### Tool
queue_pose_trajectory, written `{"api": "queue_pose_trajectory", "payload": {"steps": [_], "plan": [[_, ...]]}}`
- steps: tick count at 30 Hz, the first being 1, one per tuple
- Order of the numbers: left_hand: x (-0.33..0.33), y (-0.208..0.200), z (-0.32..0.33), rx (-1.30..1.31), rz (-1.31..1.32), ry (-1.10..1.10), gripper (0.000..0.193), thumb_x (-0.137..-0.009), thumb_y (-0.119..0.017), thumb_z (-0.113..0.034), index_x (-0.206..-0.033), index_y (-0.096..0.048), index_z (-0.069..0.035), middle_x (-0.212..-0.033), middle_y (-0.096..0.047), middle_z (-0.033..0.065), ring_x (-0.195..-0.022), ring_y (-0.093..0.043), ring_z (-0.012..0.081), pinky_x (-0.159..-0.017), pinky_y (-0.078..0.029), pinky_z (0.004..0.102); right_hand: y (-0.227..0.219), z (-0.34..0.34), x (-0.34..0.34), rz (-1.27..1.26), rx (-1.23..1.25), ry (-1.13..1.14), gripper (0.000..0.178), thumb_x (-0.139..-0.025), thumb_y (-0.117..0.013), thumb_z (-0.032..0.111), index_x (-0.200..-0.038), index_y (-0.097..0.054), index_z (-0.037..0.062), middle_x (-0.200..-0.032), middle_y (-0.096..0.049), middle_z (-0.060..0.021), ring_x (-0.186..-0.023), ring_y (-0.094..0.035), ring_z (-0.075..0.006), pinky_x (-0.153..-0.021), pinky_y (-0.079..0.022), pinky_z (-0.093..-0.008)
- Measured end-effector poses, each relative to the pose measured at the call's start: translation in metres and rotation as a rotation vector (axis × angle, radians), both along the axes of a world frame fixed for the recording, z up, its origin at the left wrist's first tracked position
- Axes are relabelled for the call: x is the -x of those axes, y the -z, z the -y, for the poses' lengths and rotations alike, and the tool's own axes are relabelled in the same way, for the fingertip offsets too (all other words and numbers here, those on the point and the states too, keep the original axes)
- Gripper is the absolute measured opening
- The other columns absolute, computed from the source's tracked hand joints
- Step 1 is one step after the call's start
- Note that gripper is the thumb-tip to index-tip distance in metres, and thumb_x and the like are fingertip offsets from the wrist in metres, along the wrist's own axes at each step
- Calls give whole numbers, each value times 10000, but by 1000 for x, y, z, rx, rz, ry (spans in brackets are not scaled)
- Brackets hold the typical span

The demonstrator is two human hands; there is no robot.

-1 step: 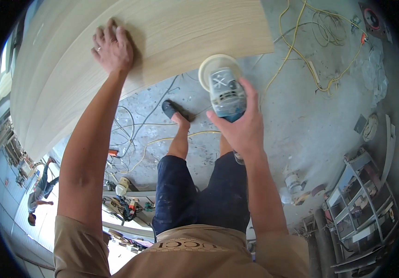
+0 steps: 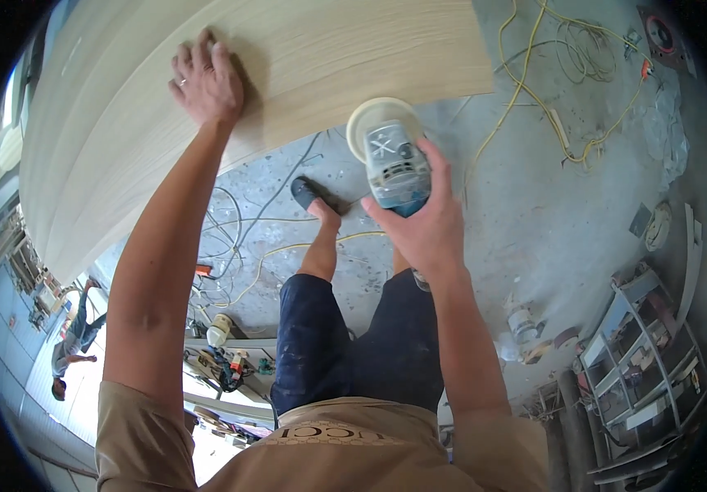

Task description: Sanding a large wooden board using a power sander.

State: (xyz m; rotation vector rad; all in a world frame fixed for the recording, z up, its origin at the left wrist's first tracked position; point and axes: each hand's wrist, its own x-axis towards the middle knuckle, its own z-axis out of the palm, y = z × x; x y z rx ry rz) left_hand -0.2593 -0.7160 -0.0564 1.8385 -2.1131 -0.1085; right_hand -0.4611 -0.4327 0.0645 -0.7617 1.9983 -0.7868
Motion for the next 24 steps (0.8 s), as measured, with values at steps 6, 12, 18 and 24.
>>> {"api": "queue_pose_trajectory", "payload": {"steps": [6,12,18,24], "plan": [[-60,-4,11,-27,-298,430,482,-1111,-381,-379,-1478,-610,-165,-1588,-479,219,-1517,-375,385,-1256,-230,506,6,17,-97,-98,-38,-173,930,-745,-928,275,-1520,-431,146,-1402,-630,-185,-1244,-648,-393,-1007,-531,-466],[-194,2,24,-36,-79,388,497,-1097,-428,-436,-1535,-545,-231,-1631,-433,201,-1545,-351,358,-1265,-212,537,17,28,-178,-118,46,-321,917,-783,-887,361,-1540,-395,198,-1311,-680,-236,-1173,-674,-442,-965,-558,-499],[-306,4,-2,-85,135,118,574,-1106,-376,-540,-1633,-405,-314,-1714,-299,174,-1605,-219,339,-1290,-118,550,19,20,-144,-85,41,-68,973,-716,-954,256,-1529,-434,137,-1404,-628,-173,-1244,-664,-325,-1036,-527,-422],[-297,-2,-9,-78,134,124,594,-1098,-389,-562,-1637,-395,-313,-1730,-277,147,-1613,-200,334,-1293,-107,550,26,-15,-39,-144,163,171,930,-767,-934,245,-1524,-422,69,-1362,-613,-147,-1192,-624,-233,-1037,-506,-378]]}}
